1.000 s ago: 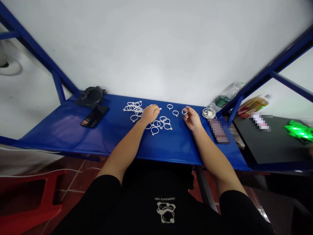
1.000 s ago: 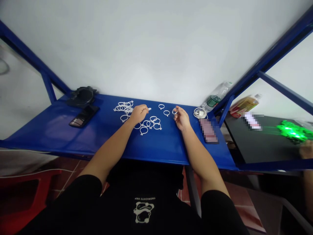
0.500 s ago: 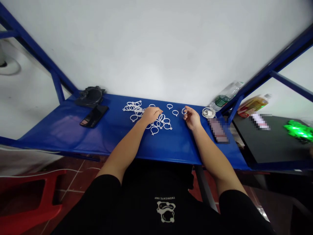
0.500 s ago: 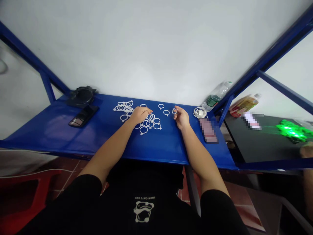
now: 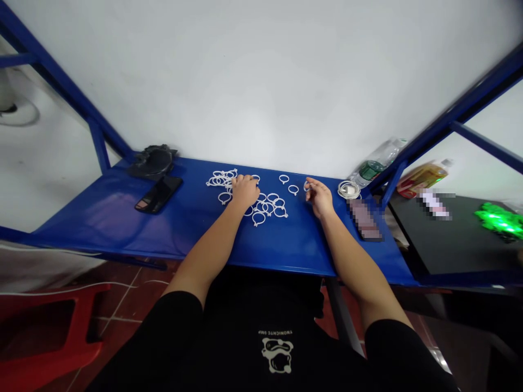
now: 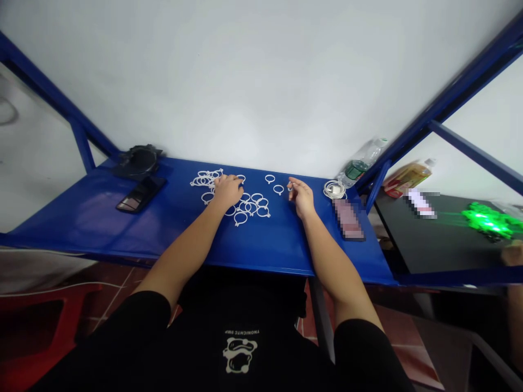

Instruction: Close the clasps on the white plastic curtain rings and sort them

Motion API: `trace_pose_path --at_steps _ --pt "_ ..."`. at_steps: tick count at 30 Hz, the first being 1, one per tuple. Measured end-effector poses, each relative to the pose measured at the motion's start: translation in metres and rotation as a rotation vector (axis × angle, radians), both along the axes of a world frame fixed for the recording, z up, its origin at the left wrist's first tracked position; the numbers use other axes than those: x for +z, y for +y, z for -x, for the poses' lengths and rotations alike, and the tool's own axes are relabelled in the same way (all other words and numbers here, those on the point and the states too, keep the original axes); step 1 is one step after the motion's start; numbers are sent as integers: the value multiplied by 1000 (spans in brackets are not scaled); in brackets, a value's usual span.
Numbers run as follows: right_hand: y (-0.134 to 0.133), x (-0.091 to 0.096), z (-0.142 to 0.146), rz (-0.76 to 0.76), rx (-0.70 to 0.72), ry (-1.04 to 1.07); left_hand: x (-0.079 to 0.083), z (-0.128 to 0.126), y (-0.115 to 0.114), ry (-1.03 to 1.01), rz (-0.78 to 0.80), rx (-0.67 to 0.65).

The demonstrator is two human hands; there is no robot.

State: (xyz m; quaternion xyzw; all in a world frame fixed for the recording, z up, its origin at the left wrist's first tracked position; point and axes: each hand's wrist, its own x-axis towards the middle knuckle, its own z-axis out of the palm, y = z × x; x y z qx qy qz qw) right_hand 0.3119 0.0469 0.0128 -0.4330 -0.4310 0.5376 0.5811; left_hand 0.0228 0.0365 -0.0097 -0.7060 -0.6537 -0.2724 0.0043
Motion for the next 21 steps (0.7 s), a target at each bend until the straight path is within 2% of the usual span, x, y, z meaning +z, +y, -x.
trace_pose_path --at_steps 6,10,15,17,21 --pt "-4 1 4 -29 18 -62 -4 1 5 28 -8 -32" --pt "-3 0 2 -47 -4 -91 1 0 5 -29 53 -71" --pt "-2 0 0 -112 -42 -155 10 -6 2 -110 87 -25" --pt "-8 1 2 -165 12 -200 11 -7 1 -126 66 8" --pt "-30 7 10 -305 229 -371 13 -5 1 -146 44 24"
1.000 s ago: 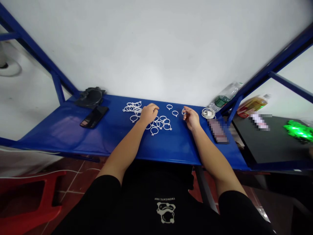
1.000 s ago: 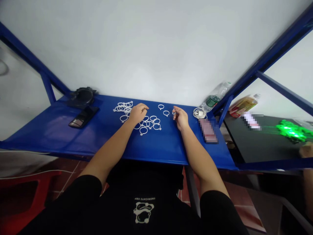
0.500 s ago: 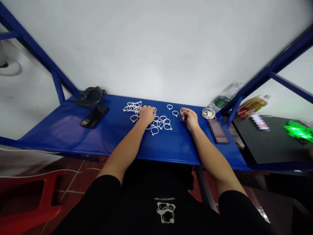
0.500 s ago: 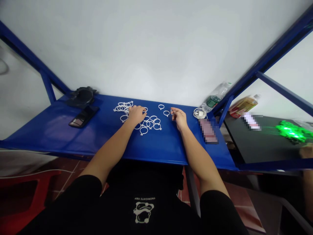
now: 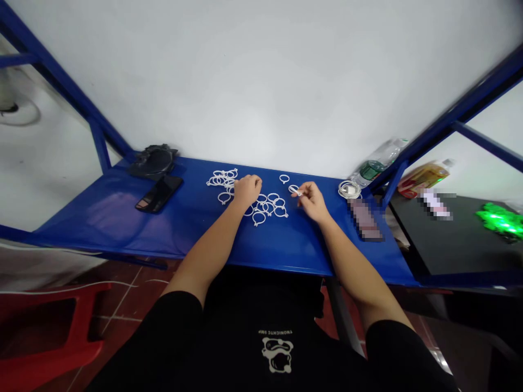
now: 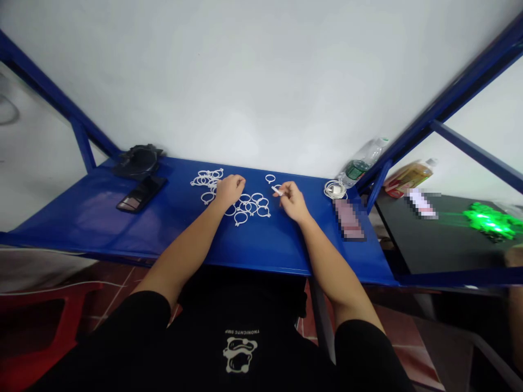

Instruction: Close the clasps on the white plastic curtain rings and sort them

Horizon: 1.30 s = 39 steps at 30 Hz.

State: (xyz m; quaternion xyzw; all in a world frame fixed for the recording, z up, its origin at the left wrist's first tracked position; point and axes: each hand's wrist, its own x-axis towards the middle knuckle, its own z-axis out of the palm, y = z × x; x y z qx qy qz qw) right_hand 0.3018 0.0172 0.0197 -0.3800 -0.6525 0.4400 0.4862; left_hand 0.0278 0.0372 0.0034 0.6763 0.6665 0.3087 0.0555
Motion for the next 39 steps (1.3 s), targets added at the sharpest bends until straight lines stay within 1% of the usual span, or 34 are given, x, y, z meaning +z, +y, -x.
trace_pose_path --at_steps 2,4,9,11,14,17,19,21,24,26,29,33,39 --pt "-9 3 4 -77 84 -157 2 1 0 -31 -10 0" --pt "-13 6 6 -126 129 -252 4 2 0 -88 -9 5" --pt "-9 5 0 -112 171 -291 5 2 -1 -238 -41 -19" --pt "-5 2 -2 -158 149 -343 3 2 1 -258 -68 -34" --pt "1 -4 -5 -295 55 -433 0 2 4 -242 -101 -45" --pt "9 -12 -8 -389 5 -530 1 2 4 -221 -92 -42" --pt "14 -16 -11 -385 -12 -626 4 1 3 -212 -78 -29" --pt "17 -18 -13 -345 -32 -750 7 0 2 -201 -73 -10" --pt "19 -18 -15 -296 -25 -926 10 -1 0 -191 -81 10" --pt "20 -17 -15 -287 -23 -992 11 -2 -1 -194 -86 12" --pt "20 -15 -15 -279 -36 -1029 11 -3 -1 -189 -80 6" --pt "23 -17 -17 -286 -9 -1021 11 -4 -1 -140 -66 -10" --pt "25 -21 -20 -298 -18 -880 10 -3 0 -83 -59 -32"
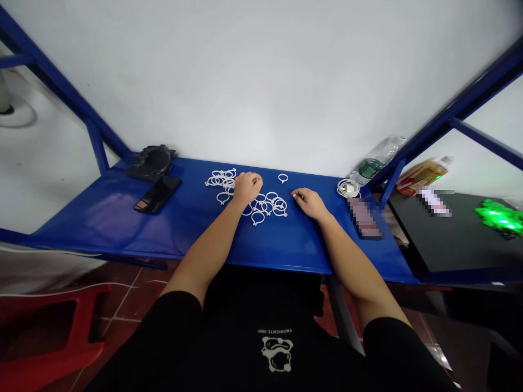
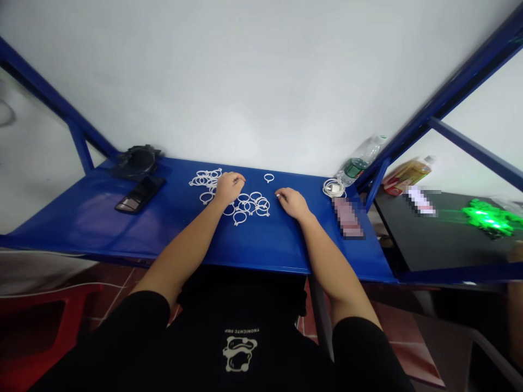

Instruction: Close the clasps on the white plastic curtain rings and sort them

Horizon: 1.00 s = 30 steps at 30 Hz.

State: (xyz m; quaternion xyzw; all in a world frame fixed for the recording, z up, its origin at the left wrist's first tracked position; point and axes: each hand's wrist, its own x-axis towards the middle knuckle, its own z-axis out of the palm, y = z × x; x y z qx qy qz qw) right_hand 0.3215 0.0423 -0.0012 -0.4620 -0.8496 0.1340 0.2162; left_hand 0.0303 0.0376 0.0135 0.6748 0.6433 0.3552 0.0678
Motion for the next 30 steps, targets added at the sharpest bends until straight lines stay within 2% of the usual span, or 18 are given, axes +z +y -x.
trace_pose_path --at_steps 6,23,30 --pt "0 -2 0 25 -35 116 -2 3 2 11 0 -38" --pt "-2 -4 2 43 -13 177 2 0 -4 -37 -66 -56" --pt "0 -3 3 -4 -10 150 7 -8 -11 94 54 -72"
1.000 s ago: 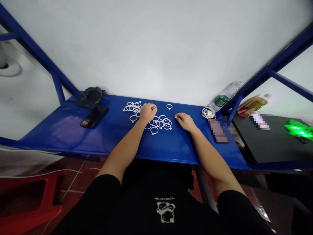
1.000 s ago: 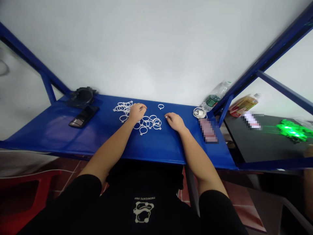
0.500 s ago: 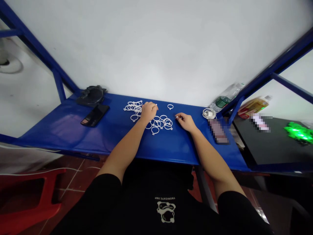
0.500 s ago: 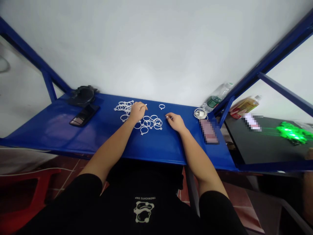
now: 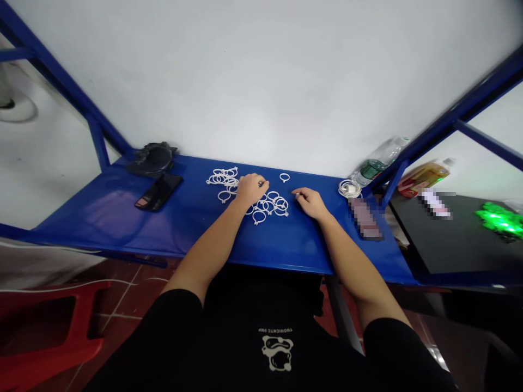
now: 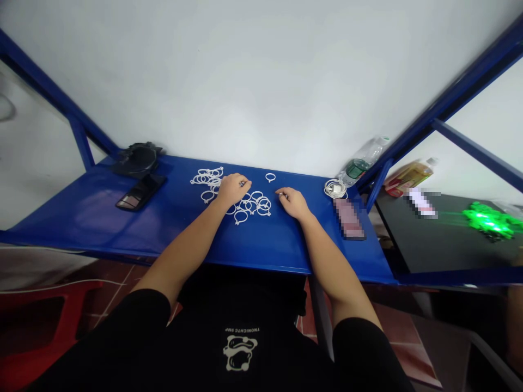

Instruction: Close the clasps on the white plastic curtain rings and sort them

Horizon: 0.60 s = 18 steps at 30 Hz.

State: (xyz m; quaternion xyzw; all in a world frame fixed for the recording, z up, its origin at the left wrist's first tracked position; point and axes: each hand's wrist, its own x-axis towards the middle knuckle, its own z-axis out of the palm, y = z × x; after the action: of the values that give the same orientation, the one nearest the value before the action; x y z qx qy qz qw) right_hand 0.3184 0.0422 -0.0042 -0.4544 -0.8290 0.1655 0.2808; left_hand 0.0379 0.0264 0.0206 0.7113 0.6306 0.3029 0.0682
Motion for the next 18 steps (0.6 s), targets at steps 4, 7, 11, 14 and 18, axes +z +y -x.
trace_pose_path --at_steps 4,7,11,14,18 --pt "0 1 0 14 8 13 0 2 0 -62 29 16" --pt "-1 2 1 21 16 27 -2 3 1 -102 39 -1" --pt "-2 3 2 24 15 18 -3 2 1 -86 50 -46" --pt "-2 3 2 21 2 24 -3 1 1 -78 62 -59" --pt "-1 6 0 29 -35 68 -3 1 1 -65 58 -67"
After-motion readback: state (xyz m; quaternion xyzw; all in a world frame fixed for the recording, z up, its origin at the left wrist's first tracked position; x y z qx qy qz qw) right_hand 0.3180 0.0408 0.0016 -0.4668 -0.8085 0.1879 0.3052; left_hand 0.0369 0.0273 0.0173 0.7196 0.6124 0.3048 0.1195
